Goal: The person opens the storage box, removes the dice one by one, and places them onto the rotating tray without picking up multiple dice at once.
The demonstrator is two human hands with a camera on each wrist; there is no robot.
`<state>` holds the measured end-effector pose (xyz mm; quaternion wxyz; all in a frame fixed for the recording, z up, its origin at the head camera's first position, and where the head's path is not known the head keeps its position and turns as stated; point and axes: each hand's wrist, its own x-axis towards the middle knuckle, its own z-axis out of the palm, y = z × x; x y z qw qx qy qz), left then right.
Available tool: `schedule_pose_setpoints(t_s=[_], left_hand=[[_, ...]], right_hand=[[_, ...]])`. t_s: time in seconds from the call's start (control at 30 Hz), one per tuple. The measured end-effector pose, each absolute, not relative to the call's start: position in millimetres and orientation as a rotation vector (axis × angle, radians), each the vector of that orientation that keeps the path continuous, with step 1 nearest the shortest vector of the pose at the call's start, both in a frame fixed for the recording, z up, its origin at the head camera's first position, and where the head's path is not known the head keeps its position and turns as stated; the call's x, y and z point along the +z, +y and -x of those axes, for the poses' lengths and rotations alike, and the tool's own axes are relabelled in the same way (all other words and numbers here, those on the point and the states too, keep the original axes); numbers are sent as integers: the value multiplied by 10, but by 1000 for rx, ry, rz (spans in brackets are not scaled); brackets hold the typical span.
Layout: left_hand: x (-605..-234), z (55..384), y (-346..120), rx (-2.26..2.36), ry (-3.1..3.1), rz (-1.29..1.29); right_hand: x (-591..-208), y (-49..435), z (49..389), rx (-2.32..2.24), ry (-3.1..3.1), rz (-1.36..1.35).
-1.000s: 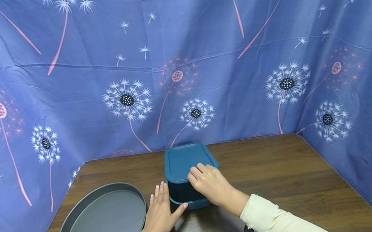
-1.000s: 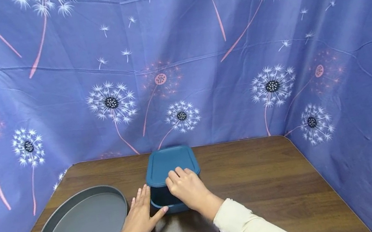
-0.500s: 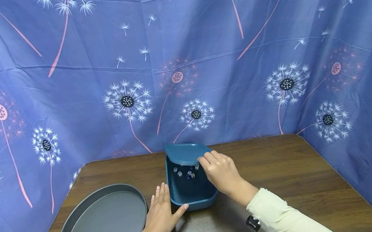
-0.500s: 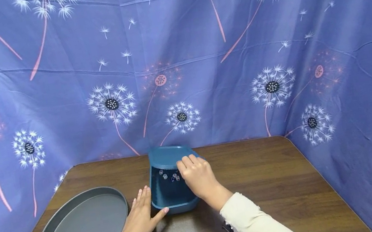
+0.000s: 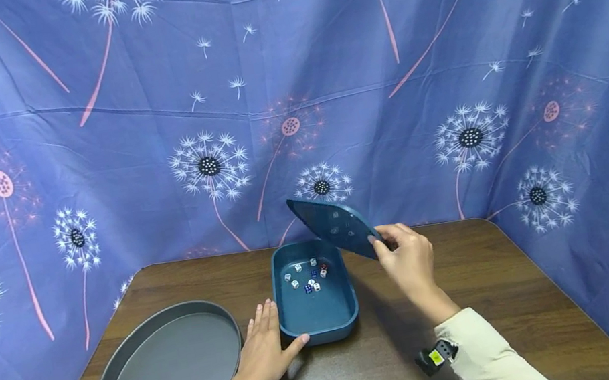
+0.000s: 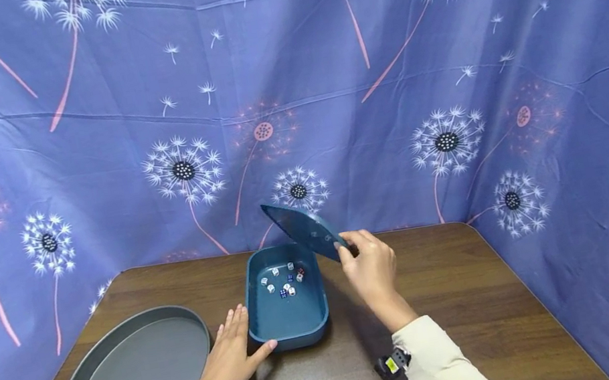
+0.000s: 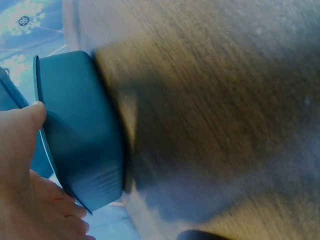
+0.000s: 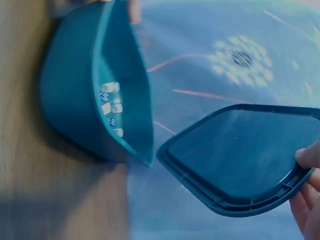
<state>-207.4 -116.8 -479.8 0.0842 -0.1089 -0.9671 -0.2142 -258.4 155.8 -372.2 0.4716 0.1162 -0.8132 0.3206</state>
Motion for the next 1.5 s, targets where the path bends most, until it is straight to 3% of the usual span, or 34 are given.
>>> schedule_pose_setpoints(t_s=[0.37,0.57,0.93,1.5], left_hand=[[-4778,2049,-1178,-641,-2901,326],[-4771,2042,-1192,-618,-2900,328],[-4764,2059,-1183,-583,-2908,315],[-4746,2097,-1171,-566,-2912,328]], right_hand=[[-4034,2182,2473,1828,-1698,462],[-4379,2371,2262,2259,-1361,707],[-4755,2533,1876,2740,-955,813],[-5003,2460,1616,2892,-840,787]])
